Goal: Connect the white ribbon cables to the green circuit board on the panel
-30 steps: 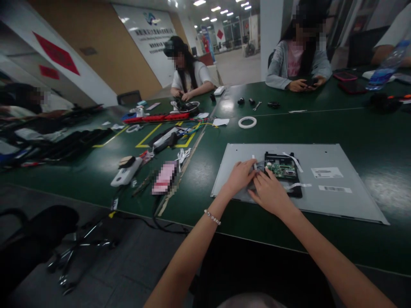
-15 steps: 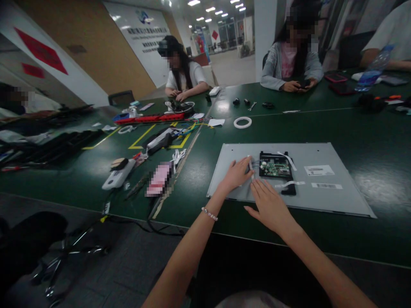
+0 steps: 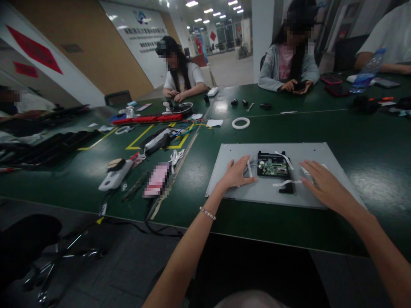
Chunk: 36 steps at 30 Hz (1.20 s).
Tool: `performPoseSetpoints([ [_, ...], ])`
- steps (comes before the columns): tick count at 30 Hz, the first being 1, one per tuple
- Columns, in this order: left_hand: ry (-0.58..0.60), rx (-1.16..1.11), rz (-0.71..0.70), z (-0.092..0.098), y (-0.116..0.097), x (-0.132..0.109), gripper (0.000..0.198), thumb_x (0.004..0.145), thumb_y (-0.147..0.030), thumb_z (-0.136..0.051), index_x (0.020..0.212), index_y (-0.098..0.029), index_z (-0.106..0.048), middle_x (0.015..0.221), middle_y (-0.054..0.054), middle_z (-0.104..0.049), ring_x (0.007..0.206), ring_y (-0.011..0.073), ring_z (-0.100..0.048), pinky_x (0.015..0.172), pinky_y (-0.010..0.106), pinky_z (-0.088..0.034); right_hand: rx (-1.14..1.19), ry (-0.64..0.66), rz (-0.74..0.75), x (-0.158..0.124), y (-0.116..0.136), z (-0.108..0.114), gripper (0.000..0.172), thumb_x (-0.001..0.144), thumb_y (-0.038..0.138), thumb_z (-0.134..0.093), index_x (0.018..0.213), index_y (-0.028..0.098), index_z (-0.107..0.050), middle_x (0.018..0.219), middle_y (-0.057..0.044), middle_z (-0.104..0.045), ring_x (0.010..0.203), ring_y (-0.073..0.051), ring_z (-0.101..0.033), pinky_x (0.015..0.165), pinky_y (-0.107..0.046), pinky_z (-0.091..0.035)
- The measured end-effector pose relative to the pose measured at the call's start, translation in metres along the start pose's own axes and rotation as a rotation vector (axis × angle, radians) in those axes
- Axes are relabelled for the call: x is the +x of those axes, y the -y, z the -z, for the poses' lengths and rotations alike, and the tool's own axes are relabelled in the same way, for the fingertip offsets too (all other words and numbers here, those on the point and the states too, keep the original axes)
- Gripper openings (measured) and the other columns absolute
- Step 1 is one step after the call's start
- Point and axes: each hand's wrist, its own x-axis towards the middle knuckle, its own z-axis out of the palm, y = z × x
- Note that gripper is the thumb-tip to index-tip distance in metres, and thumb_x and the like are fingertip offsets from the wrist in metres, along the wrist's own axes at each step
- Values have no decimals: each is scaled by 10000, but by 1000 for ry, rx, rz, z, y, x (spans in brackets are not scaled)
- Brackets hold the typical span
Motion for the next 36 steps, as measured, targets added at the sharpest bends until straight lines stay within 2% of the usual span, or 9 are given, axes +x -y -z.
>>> performPoseSetpoints([
  [5, 27, -50, 11, 6, -1, -2, 978, 760, -625, -581, 1502, -196, -111, 1563, 136, -199, 1448, 285, -184, 1155, 566, -75, -44, 83, -14, -10, -28, -9, 644, 935, 521, -338, 1487, 191, -314, 1522, -68, -256, 1391, -298, -249, 1125, -509, -288],
  [8, -32, -191, 79, 8, 1, -1, 859, 826, -568, -537, 1494, -185, -157, 1548, 132, -252, 1438, 274, -223, 1167, 522, -117, -87, 131, 11, -9, -34, -14, 655, 926, 538, -357, 1485, 198, -334, 1518, -71, -260, 1387, -298, -257, 1127, -501, -285],
  [10, -139, -355, 152, 8, 5, 0, 743, 879, -516, -490, 1479, -181, -207, 1536, 134, -284, 1419, 254, -277, 1164, 459, -198, -131, 147, 22, -8, -35, -18, 663, 923, 556, -349, 1470, 180, -370, 1511, -93, -269, 1382, -305, -267, 1127, -501, -277],
  [13, -378, -576, 226, 8, 10, 4, 587, 925, -428, -449, 1438, -195, -284, 1507, 127, -345, 1377, 229, -363, 1120, 411, -309, -201, 167, 1, -8, -34, -20, 688, 920, 588, -328, 1476, 183, -352, 1521, -91, -244, 1384, -311, -259, 1101, -521, -297],
  [16, -608, -622, 246, 8, 14, 6, 488, 919, -346, -483, 1374, -203, -379, 1454, 110, -424, 1346, 220, -406, 1112, 404, -323, -246, 183, -35, -12, -31, -19, 682, 925, 595, -303, 1488, 211, -311, 1533, -61, -221, 1392, -298, -244, 1090, -514, -312],
  [18, -693, -602, 241, 8, 17, 7, 448, 913, -315, -497, 1340, -202, -425, 1428, 101, -455, 1332, 214, -422, 1113, 388, -323, -265, 192, -59, -17, -30, -17, 665, 934, 585, -282, 1491, 224, -298, 1537, -50, -214, 1395, -290, -237, 1093, -511, -308],
  [22, -700, -581, 259, 4, 22, 7, 397, 914, -312, -493, 1299, -219, -467, 1384, 78, -501, 1293, 215, -466, 1088, 384, -354, -281, 198, -127, -28, -32, -12, 646, 943, 567, -254, 1495, 232, -287, 1542, -43, -200, 1397, -289, -232, 1091, -515, -308],
  [29, -672, -568, 311, -4, 30, 12, 402, 909, -328, -496, 1296, -220, -470, 1378, 81, -511, 1270, 227, -487, 1064, 405, -383, -313, 243, -291, -43, -35, -1, 699, 946, 577, -180, 1490, 154, -297, 1543, -77, -192, 1403, -297, -206, 1112, -512, -268],
  [36, -652, -523, 300, -5, 30, 11, 415, 910, -344, -490, 1301, -209, -464, 1386, 94, -495, 1292, 230, -464, 1070, 404, -382, -355, 235, -421, -55, -46, -3, 743, 923, 617, -113, 1499, 175, -275, 1546, -62, -185, 1409, -287, -186, 1115, -501, -249],
])
